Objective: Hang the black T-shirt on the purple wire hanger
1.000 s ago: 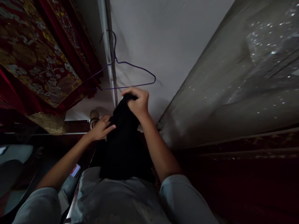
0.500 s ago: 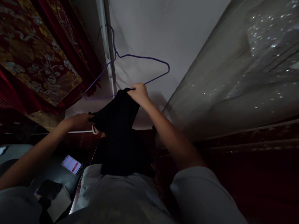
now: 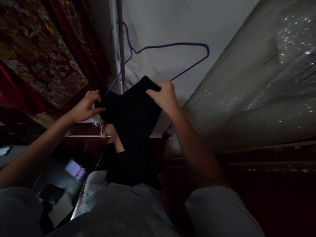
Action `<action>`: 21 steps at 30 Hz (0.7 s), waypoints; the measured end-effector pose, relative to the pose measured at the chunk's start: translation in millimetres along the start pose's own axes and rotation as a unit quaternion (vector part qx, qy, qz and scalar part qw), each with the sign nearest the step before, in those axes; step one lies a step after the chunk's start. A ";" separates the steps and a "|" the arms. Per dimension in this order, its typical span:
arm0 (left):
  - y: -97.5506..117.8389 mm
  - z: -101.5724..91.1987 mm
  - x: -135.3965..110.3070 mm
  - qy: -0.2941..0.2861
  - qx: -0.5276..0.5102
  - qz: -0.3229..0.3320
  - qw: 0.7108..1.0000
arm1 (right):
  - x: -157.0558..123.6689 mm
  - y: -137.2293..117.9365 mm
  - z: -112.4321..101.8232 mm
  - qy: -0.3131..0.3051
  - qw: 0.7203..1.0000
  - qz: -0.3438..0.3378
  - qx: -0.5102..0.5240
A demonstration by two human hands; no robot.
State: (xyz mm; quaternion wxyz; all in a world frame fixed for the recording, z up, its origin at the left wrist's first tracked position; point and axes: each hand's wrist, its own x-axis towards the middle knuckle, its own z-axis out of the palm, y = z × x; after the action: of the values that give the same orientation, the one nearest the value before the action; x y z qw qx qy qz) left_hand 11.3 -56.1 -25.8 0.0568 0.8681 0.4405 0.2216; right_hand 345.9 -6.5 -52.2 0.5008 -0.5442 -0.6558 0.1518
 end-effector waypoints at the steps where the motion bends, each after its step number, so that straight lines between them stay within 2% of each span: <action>1: 2.7 -2.9 4.0 0.037 -0.024 0.012 0.999 | -4.0 -3.8 6.2 -0.004 1.000 0.009 0.016; 3: 7.4 -6.4 17.1 0.102 -0.063 0.024 0.992 | -12.9 -10.7 21.4 -0.011 0.998 0.025 0.058; 5: 11.0 -7.1 34.9 0.142 -0.095 0.032 0.985 | -20.3 -14.4 36.9 -0.017 0.994 0.042 0.095; 8: 11.5 -5.4 62.0 0.172 -0.132 0.039 0.975 | -26.0 -12.9 52.7 -0.031 0.991 0.049 0.124; 11: 4.9 -3.4 78.9 0.186 -0.128 0.015 0.974 | -27.3 -8.5 52.9 -0.067 0.990 0.021 0.119; 14: -4.4 -4.1 81.5 0.136 -0.090 -0.015 0.986 | -28.3 -6.6 36.6 -0.049 0.994 -0.049 0.083; 16: -8.6 -8.5 78.2 0.101 -0.067 -0.026 0.992 | -27.0 -4.6 18.6 0.017 0.996 -0.071 0.057; 19: -9.7 -23.4 73.3 0.084 -0.016 -0.023 0.996 | -15.9 3.8 -12.4 0.107 0.992 -0.054 0.029; 21: -8.5 -36.9 72.6 0.069 0.022 -0.017 0.997 | -2.1 11.2 -31.7 0.086 0.996 -0.022 0.017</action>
State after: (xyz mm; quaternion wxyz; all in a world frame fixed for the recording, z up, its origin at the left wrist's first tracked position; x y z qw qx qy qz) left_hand 26.3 2.8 29.0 0.0109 0.8442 0.4632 0.2697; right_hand 378.1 -15.2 -47.2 0.5676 -0.5323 -0.6193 0.1048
